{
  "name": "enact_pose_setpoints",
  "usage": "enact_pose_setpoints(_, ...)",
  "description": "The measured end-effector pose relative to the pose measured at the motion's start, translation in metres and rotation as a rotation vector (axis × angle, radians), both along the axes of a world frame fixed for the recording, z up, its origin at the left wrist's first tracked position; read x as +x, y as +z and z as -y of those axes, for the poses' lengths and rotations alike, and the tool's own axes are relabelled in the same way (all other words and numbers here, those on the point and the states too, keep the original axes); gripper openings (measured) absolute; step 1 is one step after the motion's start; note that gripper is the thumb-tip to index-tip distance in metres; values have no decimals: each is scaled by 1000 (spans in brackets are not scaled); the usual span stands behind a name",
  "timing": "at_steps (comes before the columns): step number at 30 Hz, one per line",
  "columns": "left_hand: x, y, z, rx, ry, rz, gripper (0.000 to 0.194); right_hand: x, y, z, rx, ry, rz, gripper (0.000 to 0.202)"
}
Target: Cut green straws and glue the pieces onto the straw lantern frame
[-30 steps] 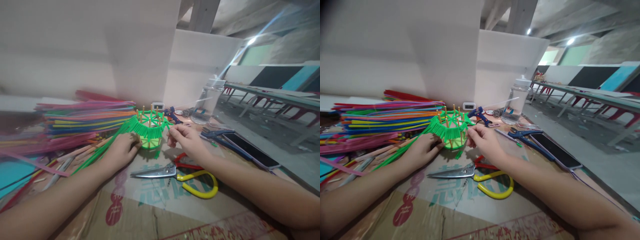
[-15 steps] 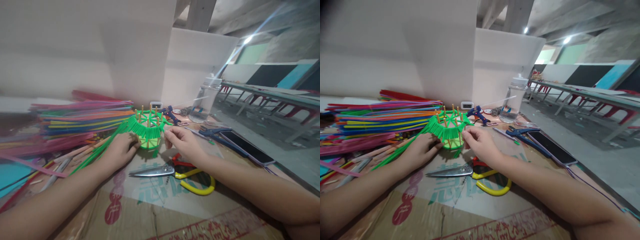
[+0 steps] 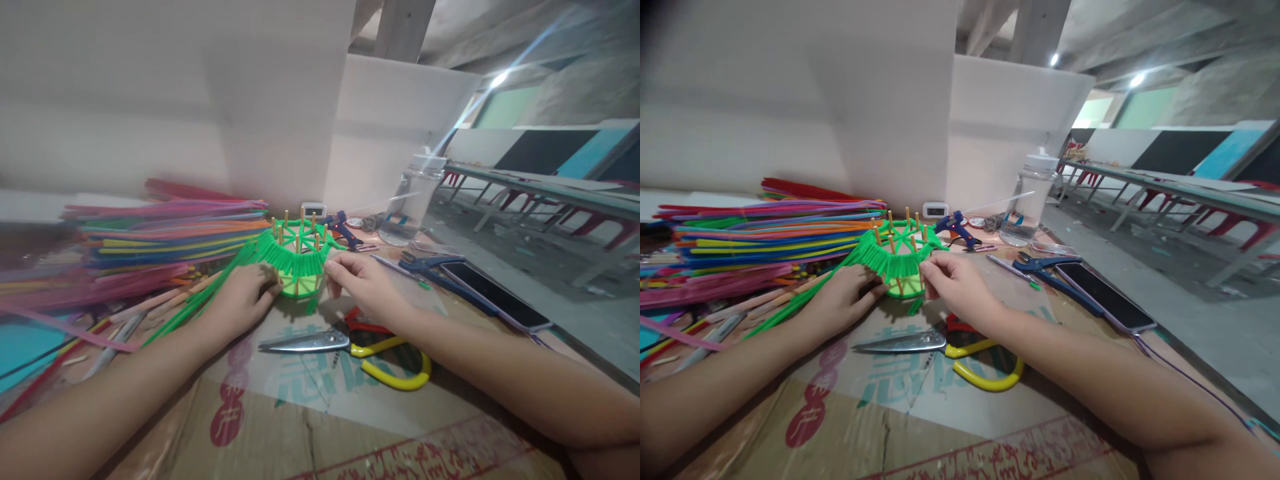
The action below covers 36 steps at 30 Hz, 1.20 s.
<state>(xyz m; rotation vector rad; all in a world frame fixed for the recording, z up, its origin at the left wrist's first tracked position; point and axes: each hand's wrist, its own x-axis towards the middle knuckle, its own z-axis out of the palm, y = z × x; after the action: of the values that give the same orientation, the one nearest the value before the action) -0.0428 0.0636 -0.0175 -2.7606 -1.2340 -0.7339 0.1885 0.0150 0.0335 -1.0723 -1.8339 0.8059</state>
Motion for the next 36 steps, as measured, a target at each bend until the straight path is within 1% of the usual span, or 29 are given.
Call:
enact_pose_setpoints(6, 1, 1, 0, -2, -5, 9, 24, -2, -1, -1, -82, 33, -64, 38)
enact_pose_setpoints(13, 1, 1, 0, -8, 3, 4, 24, -3, -3, -3, -139, 58, -122, 35)
enact_pose_setpoints(16, 0, 0, 0, -4, -3, 5, 25, 1, -2, -5, -195, 74, -89, 36)
enact_pose_setpoints(18, 0, 0, 0, 8, -9, 6, 25, 5, -1, -5, -195, 65, -14, 41)
enact_pose_setpoints(19, 0, 0, 0, 11, -14, 6, 24, 9, 0, -5, -150, 39, 38, 45)
enact_pose_setpoints(20, 0, 0, 0, 13, -15, 5, 24, 12, 2, -5, -68, -1, 92, 46)
enact_pose_setpoints(22, 0, -1, -1, 24, -8, 3, 23, 20, 6, -6, 181, -89, 183, 40)
enact_pose_setpoints(23, 0, -1, -1, 31, -4, 0, 23, 24, 8, -6, 318, -105, 230, 32)
enact_pose_setpoints(25, 1, 0, -1, 42, -1, -4, 23, 30, 13, -7, 558, -65, 343, 15)
enact_pose_setpoints(27, 1, 0, -1, 47, -5, -9, 23, 33, 16, -9, 722, 5, 480, 21)
enact_pose_setpoints(28, 1, 0, -1, 49, -9, -12, 23, 33, 17, -10, 772, 21, 541, 24)
enact_pose_setpoints(31, 1, 0, -1, 60, -9, -14, 23, 31, 16, -14, 863, 4, 651, 27)
enact_pose_setpoints(36, 1, -1, -2, 54, 0, -17, 22, 27, 12, -18, 932, -17, 695, 25)
